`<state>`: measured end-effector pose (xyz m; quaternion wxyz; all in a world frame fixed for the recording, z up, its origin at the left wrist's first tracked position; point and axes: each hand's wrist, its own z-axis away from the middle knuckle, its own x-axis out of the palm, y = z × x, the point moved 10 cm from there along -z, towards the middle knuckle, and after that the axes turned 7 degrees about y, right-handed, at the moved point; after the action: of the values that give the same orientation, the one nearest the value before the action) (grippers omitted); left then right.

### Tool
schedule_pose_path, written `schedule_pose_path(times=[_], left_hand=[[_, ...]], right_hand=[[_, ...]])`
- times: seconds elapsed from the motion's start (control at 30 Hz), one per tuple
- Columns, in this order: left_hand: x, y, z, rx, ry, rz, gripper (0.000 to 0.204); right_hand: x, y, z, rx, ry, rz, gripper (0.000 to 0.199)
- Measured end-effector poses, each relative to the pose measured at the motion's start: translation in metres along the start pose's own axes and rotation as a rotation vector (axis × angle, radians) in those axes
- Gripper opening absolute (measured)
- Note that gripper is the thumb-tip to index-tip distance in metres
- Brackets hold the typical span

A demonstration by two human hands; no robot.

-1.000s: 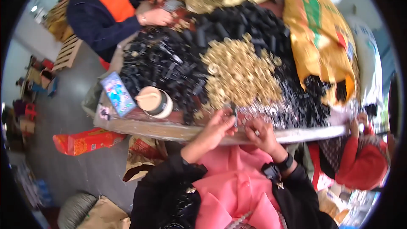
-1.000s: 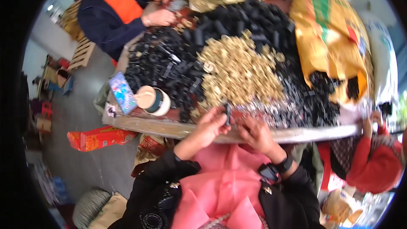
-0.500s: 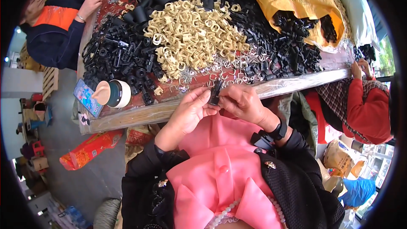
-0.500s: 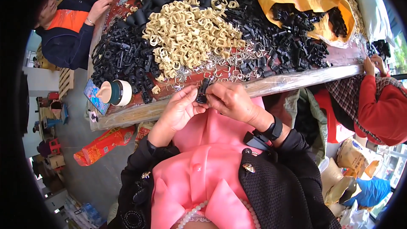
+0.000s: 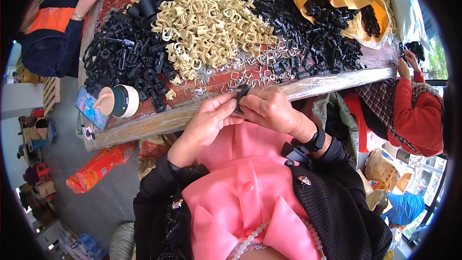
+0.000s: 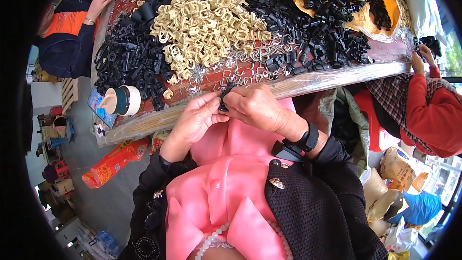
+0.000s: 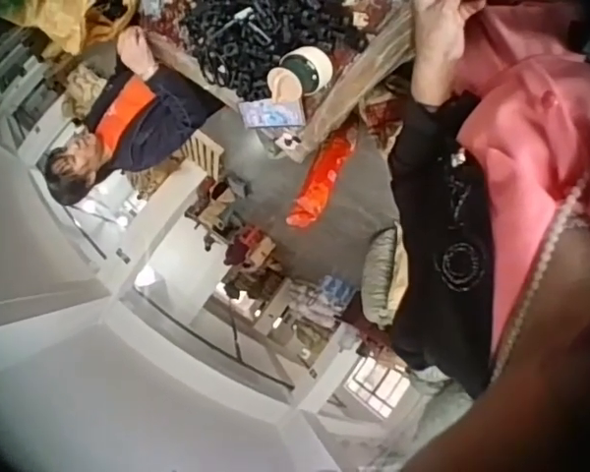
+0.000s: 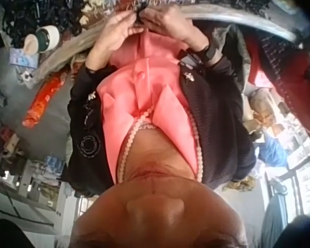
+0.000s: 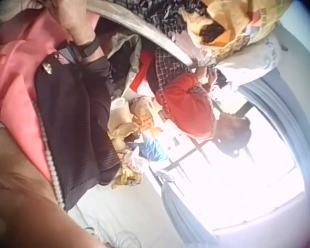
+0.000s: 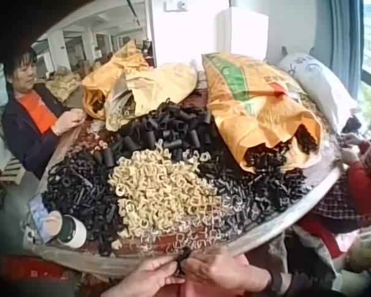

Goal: Assemble small plastic components by hand at a manufacturing workbench.

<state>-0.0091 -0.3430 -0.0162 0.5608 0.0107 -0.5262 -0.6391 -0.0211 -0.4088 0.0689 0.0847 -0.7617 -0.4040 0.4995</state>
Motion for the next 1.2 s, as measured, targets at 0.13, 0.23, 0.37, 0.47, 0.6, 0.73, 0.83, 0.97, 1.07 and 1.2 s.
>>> schedule_pose_path(times=[0.13, 0.23, 0.37, 0.47, 0.6, 0.73, 0.83, 0.97, 1.07, 1.2], left_hand=[[0.002, -0.003, 0.002, -0.015, -0.038, -0.047, 0.033], [0.003, -0.005, 0.003, -0.031, -0.053, -0.075, 0.033], [0.002, -0.006, 0.001, -0.053, -0.052, -0.120, 0.034], [-0.005, -0.008, -0.004, -0.086, -0.003, -0.004, 0.027], [-0.012, -0.008, -0.010, -0.076, -0.006, 0.166, 0.023], [-0.015, -0.008, -0.017, -0.070, -0.007, 0.237, 0.022], [-0.014, -0.002, -0.019, -0.038, -0.008, 0.235, 0.022], [-0.016, 0.000, -0.020, -0.026, 0.018, 0.230, 0.022], [-0.016, 0.003, -0.021, -0.016, 0.032, 0.217, 0.022], [-0.016, 0.003, -0.022, 0.007, 0.037, 0.214, 0.021]], right_hand=[[0.003, 0.003, -0.003, 0.085, -0.033, -0.060, 0.015], [0.008, 0.006, -0.005, 0.138, -0.090, -0.062, 0.014], [0.014, 0.013, -0.005, 0.208, -0.163, -0.088, 0.013], [0.011, 0.020, -0.009, 0.236, -0.114, -0.248, 0.013], [-0.009, 0.044, -0.013, 0.340, 0.015, -0.259, 0.012], [-0.024, 0.087, -0.008, 0.279, 0.108, 0.241, 0.011], [-0.018, 0.103, -0.006, 0.233, 0.088, 0.493, 0.012], [-0.011, 0.118, -0.003, 0.303, 0.013, 0.506, 0.013], [-0.017, 0.123, 0.000, 0.361, 0.033, 0.442, 0.011], [-0.044, 0.114, 0.001, 0.282, 0.303, 0.223, 0.010]])
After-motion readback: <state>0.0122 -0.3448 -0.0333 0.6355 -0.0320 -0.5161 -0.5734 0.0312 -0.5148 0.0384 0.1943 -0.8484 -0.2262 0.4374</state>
